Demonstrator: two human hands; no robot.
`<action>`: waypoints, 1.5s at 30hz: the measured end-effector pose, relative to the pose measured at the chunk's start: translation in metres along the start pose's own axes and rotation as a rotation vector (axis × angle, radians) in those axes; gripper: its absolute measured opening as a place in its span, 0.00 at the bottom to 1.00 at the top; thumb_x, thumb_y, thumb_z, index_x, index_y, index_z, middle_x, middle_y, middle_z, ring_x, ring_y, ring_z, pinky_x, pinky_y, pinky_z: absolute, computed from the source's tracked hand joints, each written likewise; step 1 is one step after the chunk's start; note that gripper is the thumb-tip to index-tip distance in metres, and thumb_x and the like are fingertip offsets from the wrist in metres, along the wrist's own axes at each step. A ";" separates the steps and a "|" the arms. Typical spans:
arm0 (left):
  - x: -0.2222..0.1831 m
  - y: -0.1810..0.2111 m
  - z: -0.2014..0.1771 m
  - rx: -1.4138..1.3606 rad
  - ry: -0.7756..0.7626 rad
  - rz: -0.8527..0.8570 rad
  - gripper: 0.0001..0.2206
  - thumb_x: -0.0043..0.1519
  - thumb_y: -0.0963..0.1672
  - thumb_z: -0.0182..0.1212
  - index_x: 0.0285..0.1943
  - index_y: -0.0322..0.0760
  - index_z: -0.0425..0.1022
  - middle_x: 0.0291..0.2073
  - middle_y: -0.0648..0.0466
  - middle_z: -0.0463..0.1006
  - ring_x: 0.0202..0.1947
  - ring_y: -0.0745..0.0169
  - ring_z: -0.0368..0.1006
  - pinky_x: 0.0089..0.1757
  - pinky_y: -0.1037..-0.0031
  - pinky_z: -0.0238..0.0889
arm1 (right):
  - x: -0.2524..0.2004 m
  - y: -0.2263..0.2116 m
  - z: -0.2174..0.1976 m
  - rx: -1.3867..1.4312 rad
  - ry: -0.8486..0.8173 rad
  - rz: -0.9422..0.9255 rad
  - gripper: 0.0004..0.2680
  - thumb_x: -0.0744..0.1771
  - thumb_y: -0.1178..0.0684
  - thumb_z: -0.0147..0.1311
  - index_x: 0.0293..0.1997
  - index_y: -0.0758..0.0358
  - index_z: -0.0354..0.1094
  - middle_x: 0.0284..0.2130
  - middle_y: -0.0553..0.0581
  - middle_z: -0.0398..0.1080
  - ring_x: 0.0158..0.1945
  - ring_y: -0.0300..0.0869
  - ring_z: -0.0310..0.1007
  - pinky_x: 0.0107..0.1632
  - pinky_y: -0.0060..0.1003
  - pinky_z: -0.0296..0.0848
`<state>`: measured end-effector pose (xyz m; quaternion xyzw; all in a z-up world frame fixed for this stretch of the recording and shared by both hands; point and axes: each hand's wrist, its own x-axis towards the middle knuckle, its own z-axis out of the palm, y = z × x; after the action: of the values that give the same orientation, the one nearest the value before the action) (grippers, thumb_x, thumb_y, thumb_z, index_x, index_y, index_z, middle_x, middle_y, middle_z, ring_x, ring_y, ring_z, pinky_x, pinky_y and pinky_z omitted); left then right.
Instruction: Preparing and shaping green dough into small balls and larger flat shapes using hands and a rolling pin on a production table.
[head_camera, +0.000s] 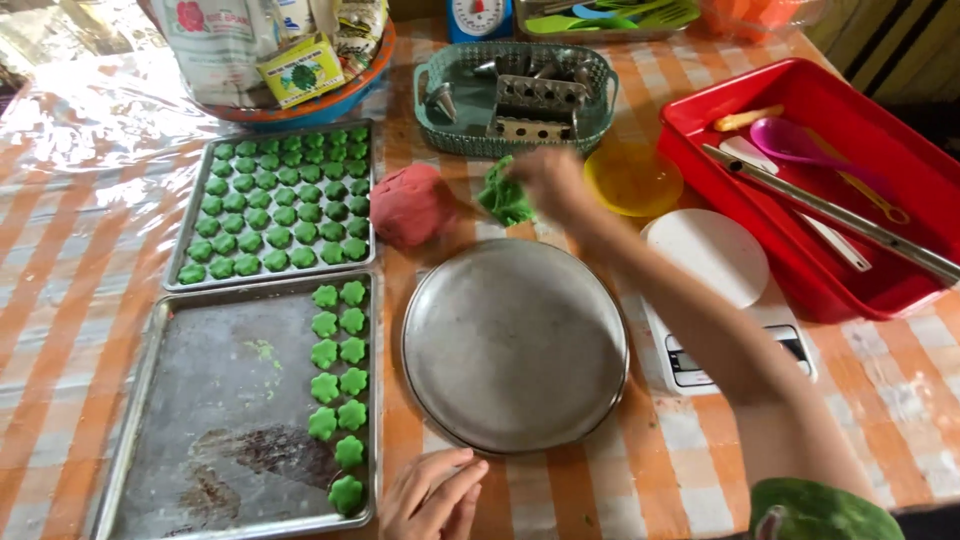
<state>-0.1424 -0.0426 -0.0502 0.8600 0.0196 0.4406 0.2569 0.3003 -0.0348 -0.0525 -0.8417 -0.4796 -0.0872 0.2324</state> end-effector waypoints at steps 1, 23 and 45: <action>-0.001 0.000 -0.001 0.006 -0.003 -0.001 0.08 0.62 0.42 0.57 0.43 0.43 0.83 0.40 0.57 0.82 0.34 0.63 0.81 0.39 0.73 0.76 | 0.001 -0.002 0.000 0.007 0.000 -0.001 0.18 0.65 0.71 0.47 0.47 0.48 0.80 0.36 0.50 0.81 0.34 0.40 0.78 0.32 0.35 0.76; -0.002 -0.002 -0.001 -0.043 -0.185 0.039 0.07 0.63 0.41 0.60 0.47 0.41 0.82 0.44 0.53 0.80 0.36 0.59 0.80 0.36 0.68 0.70 | 0.010 -0.035 0.016 -0.150 -0.399 0.103 0.24 0.61 0.42 0.59 0.64 0.45 0.60 0.55 0.68 0.60 0.57 0.65 0.59 0.55 0.62 0.62; 0.136 0.066 0.029 -1.154 -0.211 -0.482 0.54 0.59 0.56 0.66 0.80 0.32 0.27 0.76 0.30 0.31 0.74 0.30 0.33 0.66 0.42 0.39 | -0.198 -0.187 -0.150 0.235 0.364 -0.473 0.23 0.64 0.63 0.52 0.70 0.59 0.61 0.55 0.64 0.66 0.50 0.60 0.67 0.55 0.53 0.69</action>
<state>-0.0496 -0.0772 0.0678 0.5933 -0.0536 0.2230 0.7716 0.0497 -0.1773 0.0635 -0.6450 -0.6192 -0.2318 0.3832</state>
